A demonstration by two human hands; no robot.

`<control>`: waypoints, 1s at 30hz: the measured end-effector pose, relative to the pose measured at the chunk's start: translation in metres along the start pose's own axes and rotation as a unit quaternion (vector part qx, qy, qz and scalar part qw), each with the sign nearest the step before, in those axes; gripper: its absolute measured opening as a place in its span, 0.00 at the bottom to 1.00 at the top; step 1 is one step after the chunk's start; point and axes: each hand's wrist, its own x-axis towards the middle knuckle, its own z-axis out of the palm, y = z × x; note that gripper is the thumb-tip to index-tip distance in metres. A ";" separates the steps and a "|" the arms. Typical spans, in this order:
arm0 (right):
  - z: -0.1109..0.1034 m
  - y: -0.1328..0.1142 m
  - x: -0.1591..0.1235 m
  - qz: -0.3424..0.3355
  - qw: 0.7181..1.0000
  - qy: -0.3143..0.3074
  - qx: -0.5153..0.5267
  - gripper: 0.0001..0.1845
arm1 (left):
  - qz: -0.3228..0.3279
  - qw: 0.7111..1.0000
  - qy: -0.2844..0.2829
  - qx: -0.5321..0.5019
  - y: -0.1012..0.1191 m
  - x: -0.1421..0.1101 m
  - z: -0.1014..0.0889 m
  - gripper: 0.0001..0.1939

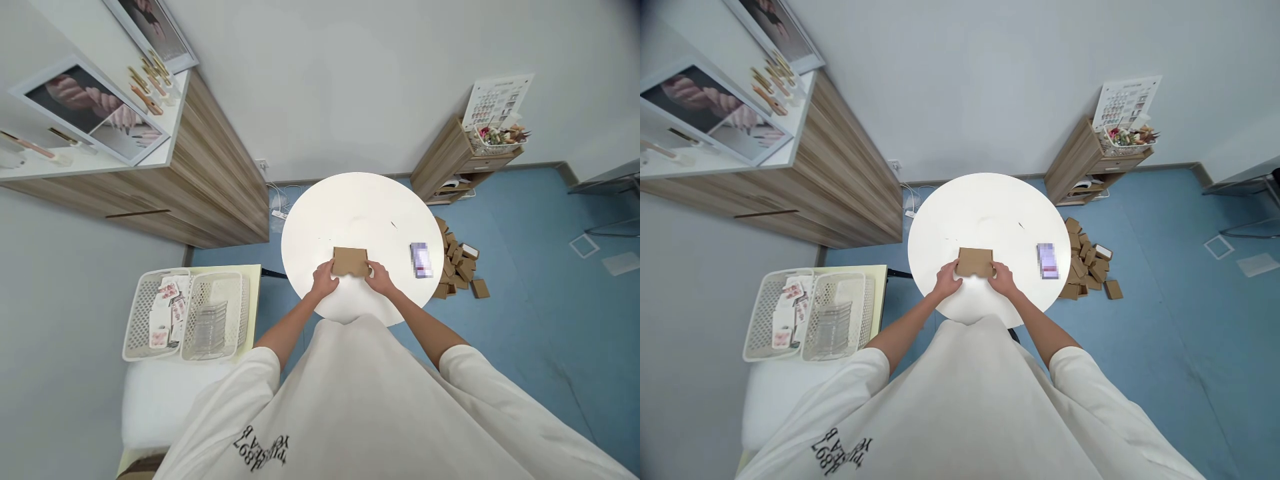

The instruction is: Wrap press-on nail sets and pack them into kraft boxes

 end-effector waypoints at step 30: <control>-0.014 -0.016 0.032 -0.003 0.997 0.073 -0.034 0.29 | 0.014 0.997 0.070 0.011 0.015 0.044 -0.003 0.20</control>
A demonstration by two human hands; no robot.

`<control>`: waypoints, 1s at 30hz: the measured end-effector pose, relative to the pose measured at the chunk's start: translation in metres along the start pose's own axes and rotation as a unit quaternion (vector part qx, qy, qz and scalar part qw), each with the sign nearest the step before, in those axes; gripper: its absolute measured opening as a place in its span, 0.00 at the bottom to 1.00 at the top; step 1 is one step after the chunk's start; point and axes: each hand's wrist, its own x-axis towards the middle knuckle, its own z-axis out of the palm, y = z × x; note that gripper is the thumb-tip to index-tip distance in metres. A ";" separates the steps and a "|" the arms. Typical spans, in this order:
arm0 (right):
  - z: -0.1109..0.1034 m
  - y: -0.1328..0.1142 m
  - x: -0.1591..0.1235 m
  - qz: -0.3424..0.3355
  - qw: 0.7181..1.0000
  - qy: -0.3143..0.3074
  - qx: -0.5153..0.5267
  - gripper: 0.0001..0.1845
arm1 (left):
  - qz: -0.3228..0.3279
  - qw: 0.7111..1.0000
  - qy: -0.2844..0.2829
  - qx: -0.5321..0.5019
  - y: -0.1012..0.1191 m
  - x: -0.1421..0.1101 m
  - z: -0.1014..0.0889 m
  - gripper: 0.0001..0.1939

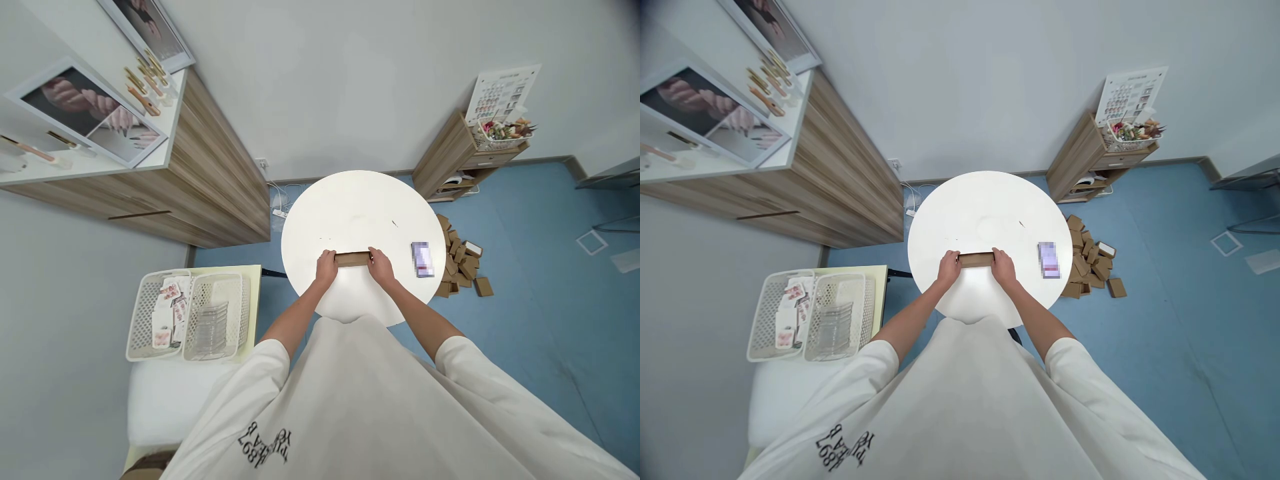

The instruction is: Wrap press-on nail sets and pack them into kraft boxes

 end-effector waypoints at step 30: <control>0.002 0.002 0.001 -0.022 0.999 -0.006 -0.024 0.26 | -0.019 0.995 0.016 -0.099 -0.005 -0.005 -0.003 0.15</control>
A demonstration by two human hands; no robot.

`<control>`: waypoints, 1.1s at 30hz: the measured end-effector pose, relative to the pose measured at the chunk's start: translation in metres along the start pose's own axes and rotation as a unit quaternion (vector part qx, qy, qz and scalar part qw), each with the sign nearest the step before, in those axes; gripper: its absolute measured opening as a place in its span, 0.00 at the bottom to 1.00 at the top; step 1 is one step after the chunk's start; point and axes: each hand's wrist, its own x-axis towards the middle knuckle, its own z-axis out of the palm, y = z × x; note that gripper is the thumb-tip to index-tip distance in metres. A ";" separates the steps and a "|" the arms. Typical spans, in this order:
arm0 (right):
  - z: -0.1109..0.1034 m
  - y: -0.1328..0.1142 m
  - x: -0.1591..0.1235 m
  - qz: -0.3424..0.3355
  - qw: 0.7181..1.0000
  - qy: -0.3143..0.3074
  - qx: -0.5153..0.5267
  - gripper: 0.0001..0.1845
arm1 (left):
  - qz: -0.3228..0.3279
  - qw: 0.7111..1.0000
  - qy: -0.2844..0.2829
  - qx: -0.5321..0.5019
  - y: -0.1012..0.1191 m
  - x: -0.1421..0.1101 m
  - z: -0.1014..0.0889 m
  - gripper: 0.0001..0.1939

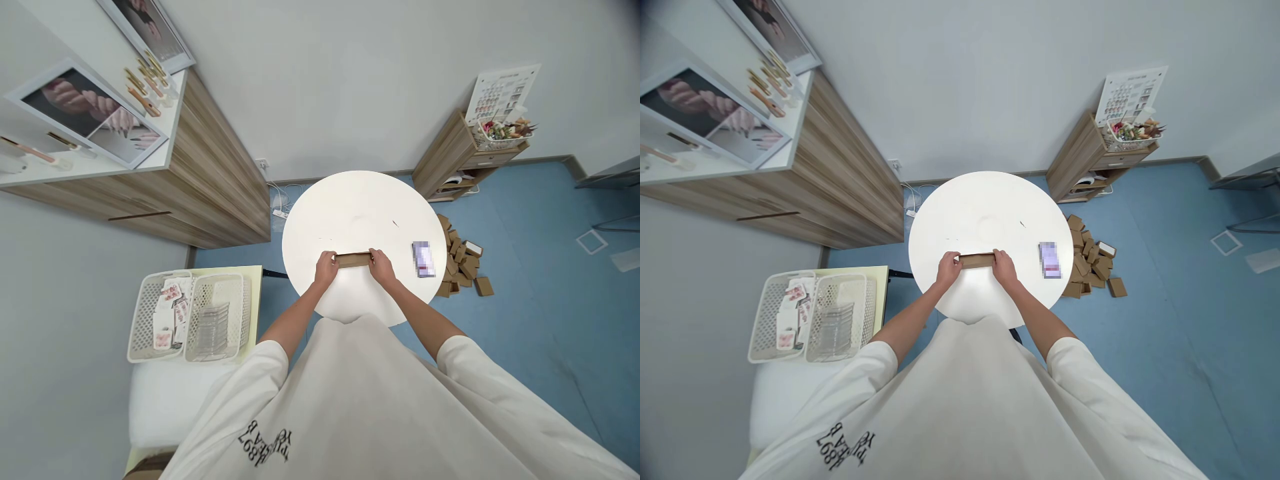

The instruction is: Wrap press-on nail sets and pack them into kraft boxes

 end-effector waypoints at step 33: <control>0.004 -0.001 -0.009 0.074 0.989 -0.057 0.118 0.46 | -0.064 0.995 -0.074 -0.010 -0.006 -0.021 -0.003 0.44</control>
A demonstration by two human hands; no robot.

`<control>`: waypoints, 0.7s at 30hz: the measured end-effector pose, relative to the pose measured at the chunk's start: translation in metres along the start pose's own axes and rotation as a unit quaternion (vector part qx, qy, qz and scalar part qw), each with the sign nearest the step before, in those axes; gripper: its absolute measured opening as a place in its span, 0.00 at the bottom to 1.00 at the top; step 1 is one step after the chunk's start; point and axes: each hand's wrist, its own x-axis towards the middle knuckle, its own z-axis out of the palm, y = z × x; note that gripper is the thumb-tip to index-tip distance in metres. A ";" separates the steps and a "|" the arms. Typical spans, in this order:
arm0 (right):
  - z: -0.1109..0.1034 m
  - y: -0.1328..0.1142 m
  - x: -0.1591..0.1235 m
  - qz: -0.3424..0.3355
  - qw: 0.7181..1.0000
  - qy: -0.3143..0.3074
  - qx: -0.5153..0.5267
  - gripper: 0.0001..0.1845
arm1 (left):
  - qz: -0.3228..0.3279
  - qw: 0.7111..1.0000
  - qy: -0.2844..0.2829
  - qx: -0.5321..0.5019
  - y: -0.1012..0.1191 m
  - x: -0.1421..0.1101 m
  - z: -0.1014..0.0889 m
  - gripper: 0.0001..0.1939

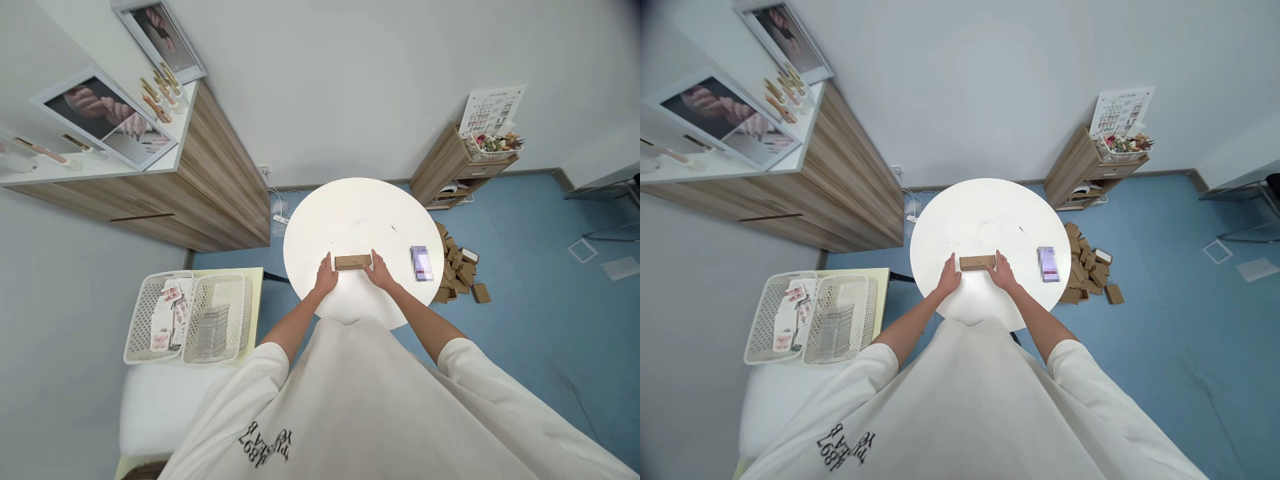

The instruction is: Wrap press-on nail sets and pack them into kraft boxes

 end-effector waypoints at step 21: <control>0.034 0.020 -0.049 0.111 0.982 -0.004 0.152 0.36 | -0.095 0.980 -0.046 -0.168 -0.035 -0.039 0.028 0.39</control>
